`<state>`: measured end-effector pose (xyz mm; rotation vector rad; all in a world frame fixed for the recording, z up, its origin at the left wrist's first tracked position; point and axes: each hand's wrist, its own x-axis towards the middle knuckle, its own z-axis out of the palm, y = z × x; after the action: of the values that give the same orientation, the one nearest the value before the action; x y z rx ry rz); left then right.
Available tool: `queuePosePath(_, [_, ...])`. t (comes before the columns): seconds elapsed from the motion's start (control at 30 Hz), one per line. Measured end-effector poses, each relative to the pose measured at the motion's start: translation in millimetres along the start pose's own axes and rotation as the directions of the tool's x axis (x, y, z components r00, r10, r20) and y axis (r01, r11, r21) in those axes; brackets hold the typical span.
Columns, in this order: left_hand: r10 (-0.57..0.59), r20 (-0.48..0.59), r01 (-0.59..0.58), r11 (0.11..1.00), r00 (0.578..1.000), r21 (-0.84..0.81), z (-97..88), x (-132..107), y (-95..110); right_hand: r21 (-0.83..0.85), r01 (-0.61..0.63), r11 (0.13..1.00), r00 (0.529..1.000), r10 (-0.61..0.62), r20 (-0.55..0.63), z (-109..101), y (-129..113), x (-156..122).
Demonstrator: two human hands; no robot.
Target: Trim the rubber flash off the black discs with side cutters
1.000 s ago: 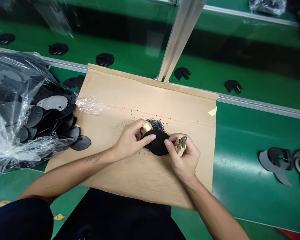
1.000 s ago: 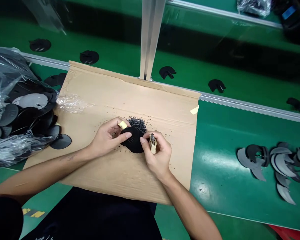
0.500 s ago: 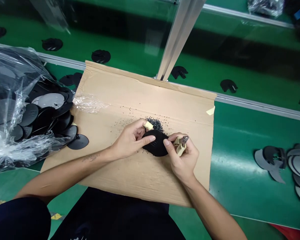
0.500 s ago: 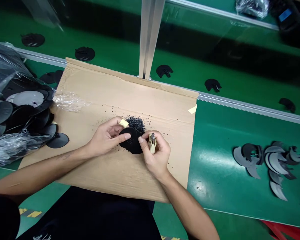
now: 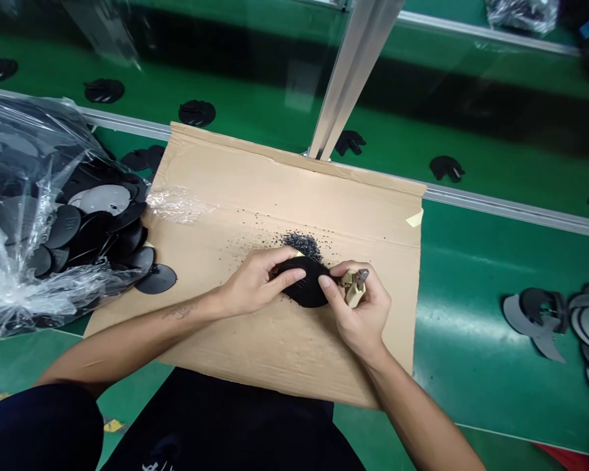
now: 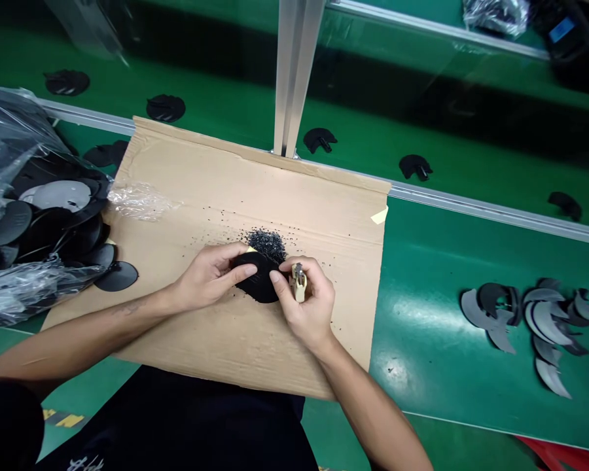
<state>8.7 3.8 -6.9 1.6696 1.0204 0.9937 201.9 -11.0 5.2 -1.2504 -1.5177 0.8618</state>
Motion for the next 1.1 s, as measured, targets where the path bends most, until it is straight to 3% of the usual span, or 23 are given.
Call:
queuePosePath(0.13, [0.255, 0.05, -0.259, 0.935, 0.966, 0.243, -4.4, -0.2, 2.6, -0.017, 0.071, 0.997, 0.99, -0.068, 0.122, -6.1, 1.3, 3.8])
queuePosePath(0.23, [0.359, 0.107, -0.373, 0.866, 0.927, 0.334, -3.5, -2.6, 0.6, -0.058, 0.109, 0.992, 0.969, -0.093, 0.23, -9.4, 0.6, 7.0])
queuePosePath(0.33, [0.381, 0.074, -0.384, 0.866, 0.921, 0.321, -2.2, -3.3, -1.3, -0.035, 0.144, 0.989, 0.961, -0.132, 0.242, -10.2, 0.2, 7.9])
queuePosePath(0.53, [0.304, -0.006, -0.3, 0.942, 0.953, 0.152, -4.5, 1.5, -0.7, 0.082, 0.202, 0.976, 0.96, -0.214, 0.178, -8.3, 1.9, 4.0])
queuePosePath(0.7, [0.394, -0.008, -0.391, 0.916, 0.919, 0.089, -5.6, 3.1, 0.6, 0.114, 0.211, 0.971, 0.959, -0.228, 0.166, -6.4, 2.4, 1.7])
queuePosePath(0.97, [0.509, -0.047, -0.498, 0.853, 0.859, 0.156, -6.3, 2.0, -0.5, 0.114, 0.246, 0.962, 0.943, -0.265, 0.202, -5.4, 3.8, 3.1])
queuePosePath(1.1, [0.521, -0.054, -0.508, 0.847, 0.852, 0.154, -7.5, 1.9, 0.2, 0.099, 0.25, 0.963, 0.94, -0.266, 0.212, -5.4, 3.8, 2.9])
